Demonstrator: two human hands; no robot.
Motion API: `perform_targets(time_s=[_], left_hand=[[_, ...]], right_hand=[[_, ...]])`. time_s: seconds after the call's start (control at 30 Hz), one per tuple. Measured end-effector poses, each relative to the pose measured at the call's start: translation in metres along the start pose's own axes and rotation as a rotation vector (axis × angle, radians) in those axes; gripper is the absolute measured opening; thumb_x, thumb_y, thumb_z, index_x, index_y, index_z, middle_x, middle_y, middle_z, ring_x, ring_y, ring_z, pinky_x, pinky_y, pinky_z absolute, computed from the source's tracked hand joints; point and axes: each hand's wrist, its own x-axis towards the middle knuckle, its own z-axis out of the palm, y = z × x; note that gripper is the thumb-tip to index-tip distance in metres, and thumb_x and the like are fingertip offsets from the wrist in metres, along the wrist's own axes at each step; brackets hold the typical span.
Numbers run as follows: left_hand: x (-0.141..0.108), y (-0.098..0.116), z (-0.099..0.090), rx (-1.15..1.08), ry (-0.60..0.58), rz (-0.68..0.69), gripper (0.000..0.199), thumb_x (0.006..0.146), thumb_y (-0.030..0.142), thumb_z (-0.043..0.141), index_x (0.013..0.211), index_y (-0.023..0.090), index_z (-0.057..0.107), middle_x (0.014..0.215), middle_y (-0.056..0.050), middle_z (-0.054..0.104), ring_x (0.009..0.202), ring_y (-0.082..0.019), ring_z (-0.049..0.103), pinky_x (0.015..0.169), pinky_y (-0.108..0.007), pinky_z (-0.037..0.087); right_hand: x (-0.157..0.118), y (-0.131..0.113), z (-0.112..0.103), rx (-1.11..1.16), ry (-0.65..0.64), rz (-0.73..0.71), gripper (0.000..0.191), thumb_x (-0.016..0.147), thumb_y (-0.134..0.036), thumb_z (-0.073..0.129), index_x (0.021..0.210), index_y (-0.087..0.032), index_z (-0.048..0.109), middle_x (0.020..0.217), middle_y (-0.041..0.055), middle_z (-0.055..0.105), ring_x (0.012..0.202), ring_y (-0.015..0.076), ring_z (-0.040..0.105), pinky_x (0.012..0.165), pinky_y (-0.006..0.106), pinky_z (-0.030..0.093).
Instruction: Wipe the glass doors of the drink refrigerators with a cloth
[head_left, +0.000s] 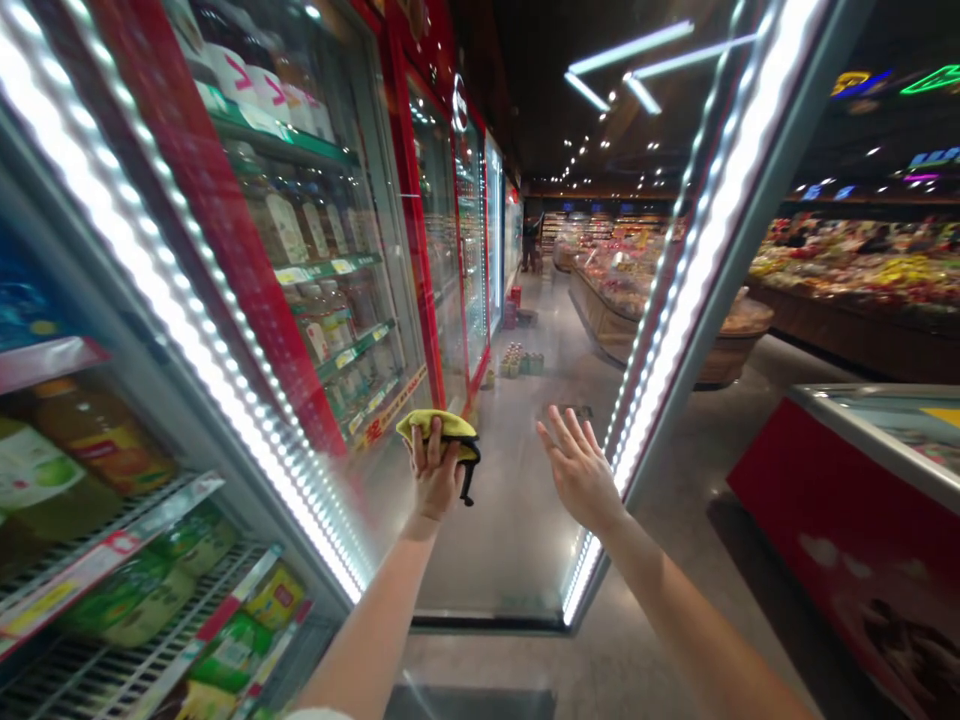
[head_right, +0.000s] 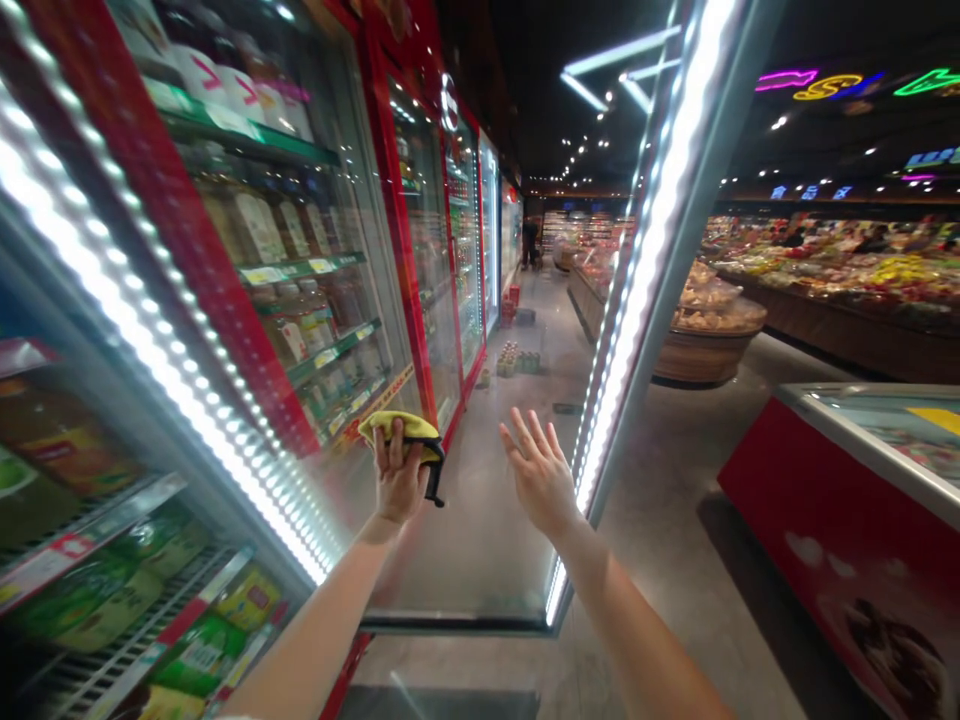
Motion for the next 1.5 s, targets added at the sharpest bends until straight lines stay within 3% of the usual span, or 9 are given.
perform_targets(time_s=[0.13,0.3,0.5,0.63,0.73,0.93,1.17,1.4,1.5], left_hand=[[-0.01,0.007,0.007,-0.012,-0.035,0.077,0.045,0.076,0.038,0.078,0.117,0.022,0.068,0.171,-0.01,0.02,0.159,-0.042,0.001,0.122,-0.073,0.02],[0.012,-0.051,-0.002,-0.012,-0.092,0.215,0.027,0.08,0.044,0.077,0.105,0.032,0.072,0.161,0.001,0.045,0.159,-0.031,0.016,0.128,-0.062,0.019],[-0.026,-0.081,-0.031,0.05,-0.037,0.054,0.034,0.075,0.022,0.081,0.107,0.02,0.069,0.171,-0.011,0.019,0.159,-0.04,-0.003,0.124,-0.072,0.019],[-0.035,-0.076,-0.023,0.0,-0.091,0.191,0.032,0.077,0.022,0.08,0.106,0.028,0.071,0.162,-0.004,0.044,0.16,-0.032,0.005,0.127,-0.065,0.021],[-0.011,-0.102,-0.026,-0.021,-0.127,0.228,0.029,0.082,0.023,0.075,0.108,0.034,0.071,0.154,0.003,0.054,0.159,-0.026,0.016,0.129,-0.058,0.022],[-0.014,-0.142,-0.06,0.038,-0.084,0.001,0.038,0.078,0.013,0.074,0.116,0.018,0.067,0.171,-0.014,0.022,0.159,-0.041,-0.004,0.124,-0.069,0.023],[-0.032,-0.143,-0.051,-0.033,-0.128,0.051,0.032,0.077,0.011,0.074,0.101,0.031,0.071,0.155,0.0,0.053,0.159,-0.031,0.016,0.126,-0.062,0.026],[-0.03,-0.181,-0.081,0.008,0.004,-0.2,0.055,0.079,0.005,0.067,0.132,0.015,0.054,0.172,-0.021,0.006,0.158,-0.041,-0.005,0.121,-0.074,0.023],[-0.042,-0.174,-0.084,-0.011,-0.018,-0.152,0.049,0.077,0.004,0.068,0.123,0.018,0.059,0.172,-0.017,0.014,0.159,-0.04,0.001,0.121,-0.069,0.029]], right_hand=[[0.003,-0.023,0.009,-0.007,0.061,0.065,0.072,0.096,-0.006,0.048,0.161,-0.03,0.031,0.171,0.0114,0.017,0.157,0.0327,0.018,0.122,0.061,0.035],[0.007,-0.044,0.015,0.005,0.078,0.125,0.081,0.092,-0.003,0.052,0.163,-0.032,0.026,0.172,0.0114,-0.002,0.157,0.036,0.018,0.121,0.06,0.036],[0.009,-0.066,0.019,-0.021,0.04,0.222,0.076,0.095,-0.007,0.05,0.164,-0.024,0.023,0.172,0.0152,0.005,0.157,0.035,0.017,0.12,0.062,0.036],[0.033,-0.096,0.025,-0.019,0.009,0.064,0.069,0.097,-0.007,0.048,0.161,-0.027,0.031,0.17,0.0125,0.02,0.157,0.0292,0.021,0.124,0.059,0.032],[0.056,-0.115,0.028,-0.025,-0.01,0.007,0.066,0.097,-0.008,0.049,0.159,-0.027,0.037,0.169,0.0102,0.027,0.157,0.0277,0.022,0.125,0.057,0.028],[0.078,-0.139,0.033,-0.05,0.002,0.007,0.067,0.095,-0.008,0.051,0.158,-0.025,0.038,0.168,0.011,0.028,0.156,0.0289,0.027,0.126,0.057,0.024],[0.1,-0.171,0.048,-0.062,0.01,-0.096,0.069,0.096,-0.009,0.049,0.16,-0.03,0.033,0.169,0.0073,0.029,0.157,0.0259,0.025,0.128,0.056,0.017],[0.108,-0.182,0.059,-0.105,0.051,-0.048,0.071,0.095,-0.004,0.048,0.16,-0.029,0.035,0.169,0.0112,0.025,0.158,0.031,0.02,0.125,0.063,0.022],[0.104,-0.178,0.058,-0.106,0.044,-0.062,0.073,0.094,-0.003,0.047,0.161,-0.029,0.033,0.169,0.0118,0.025,0.157,0.032,0.023,0.123,0.063,0.027]])
